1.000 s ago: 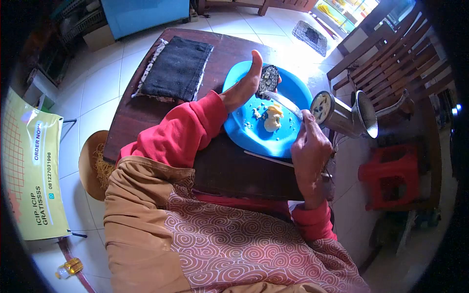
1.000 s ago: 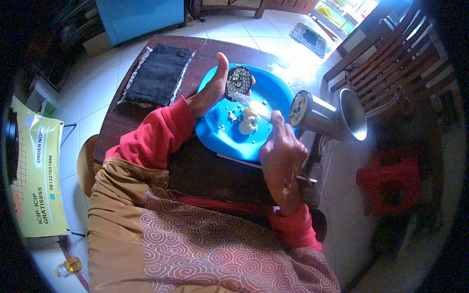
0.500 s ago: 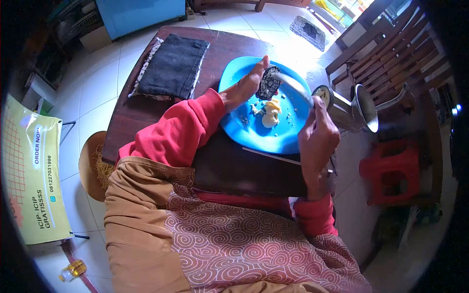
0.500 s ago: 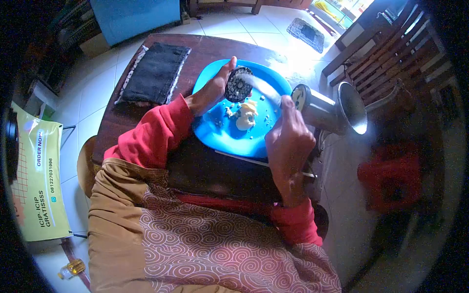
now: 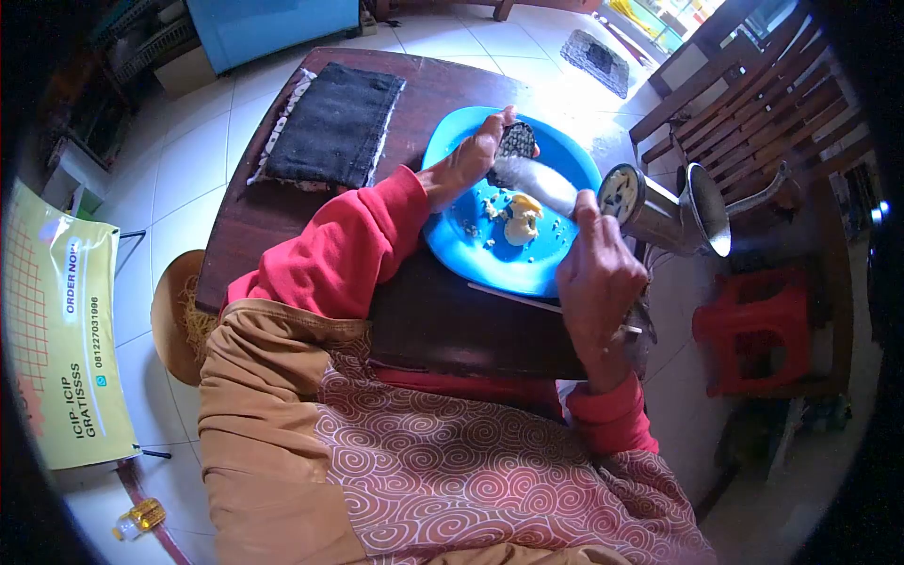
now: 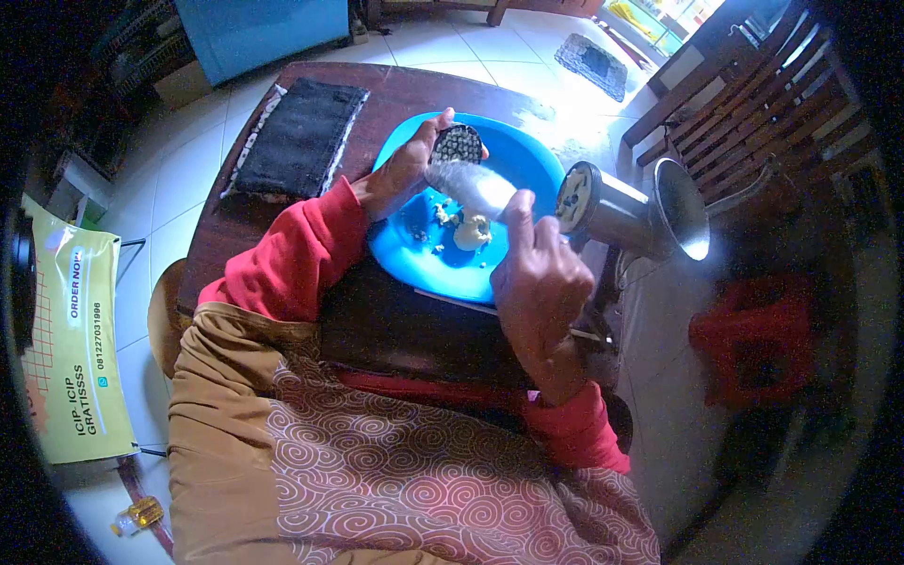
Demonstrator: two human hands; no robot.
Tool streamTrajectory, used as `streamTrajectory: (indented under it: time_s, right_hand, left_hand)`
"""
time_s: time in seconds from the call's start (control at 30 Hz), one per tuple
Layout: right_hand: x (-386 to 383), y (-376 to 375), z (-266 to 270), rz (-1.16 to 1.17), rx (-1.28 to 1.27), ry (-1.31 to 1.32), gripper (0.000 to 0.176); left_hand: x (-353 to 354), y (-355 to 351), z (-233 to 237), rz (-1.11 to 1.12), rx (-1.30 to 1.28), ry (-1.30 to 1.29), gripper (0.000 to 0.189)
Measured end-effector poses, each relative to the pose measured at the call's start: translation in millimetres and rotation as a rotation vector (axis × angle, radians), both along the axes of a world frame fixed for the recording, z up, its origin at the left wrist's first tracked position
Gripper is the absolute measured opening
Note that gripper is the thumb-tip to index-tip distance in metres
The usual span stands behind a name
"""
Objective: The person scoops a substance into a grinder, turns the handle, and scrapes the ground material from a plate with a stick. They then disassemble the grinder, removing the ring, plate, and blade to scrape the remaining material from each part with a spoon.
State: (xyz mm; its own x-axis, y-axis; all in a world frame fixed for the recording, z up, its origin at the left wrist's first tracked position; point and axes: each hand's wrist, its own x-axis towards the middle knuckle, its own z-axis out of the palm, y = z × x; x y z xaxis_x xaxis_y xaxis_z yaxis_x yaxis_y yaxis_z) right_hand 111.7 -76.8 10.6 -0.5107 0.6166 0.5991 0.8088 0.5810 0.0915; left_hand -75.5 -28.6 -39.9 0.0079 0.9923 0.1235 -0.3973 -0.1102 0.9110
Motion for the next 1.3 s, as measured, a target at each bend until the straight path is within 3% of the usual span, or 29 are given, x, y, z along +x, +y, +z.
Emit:
streamTrajectory:
  time_s: [0.27,0.37,0.4,0.5,0.67,0.73,0.83,0.97,1.07,1.17,1.2,1.3]
  right_hand:
    - [6,6,-2,0.064,0.066,0.068,0.038]
    - [9,0,-8,0.04,-0.013,-0.076,0.039]
    - [11,3,-16,0.1,0.006,-0.079,0.04]
    - [16,0,-8,0.131,0.03,0.134,0.039]
    - [9,5,-2,0.036,0.042,-0.009,0.038]
    - [14,2,-12,0.095,-0.005,-0.072,0.039]
    - [20,4,-4,0.127,0.099,0.057,0.038]
    - [8,16,10,0.02,0.185,0.094,0.039]
    - [2,9,0,-0.009,0.154,0.027,0.037]
    - [13,9,-9,0.059,0.075,0.005,0.035]
    - [13,10,-4,0.063,0.087,0.065,0.035]
    - [8,15,13,0.045,0.131,0.121,0.034]
  left_hand:
    - [7,-3,6,-0.008,-0.025,-0.001,0.057]
    - [-7,0,6,-0.028,0.017,0.053,0.056]
    - [-7,-3,14,-0.07,-0.067,-0.074,0.056]
    - [-3,2,8,-0.033,0.065,0.097,0.055]
    - [3,0,2,0.051,0.131,0.053,0.057]
    - [-8,6,2,-0.03,0.078,0.014,0.057]
    - [-7,-5,12,-0.032,0.076,0.036,0.055]
    - [-3,-5,14,-0.147,0.051,0.09,0.057]
    - [-5,0,4,-0.102,0.054,-0.009,0.058]
    - [-14,-9,10,-0.097,0.159,0.058,0.058]
    - [-11,-6,13,-0.089,0.037,0.048,0.062]
    - [-8,-6,11,-0.203,0.056,0.011,0.068]
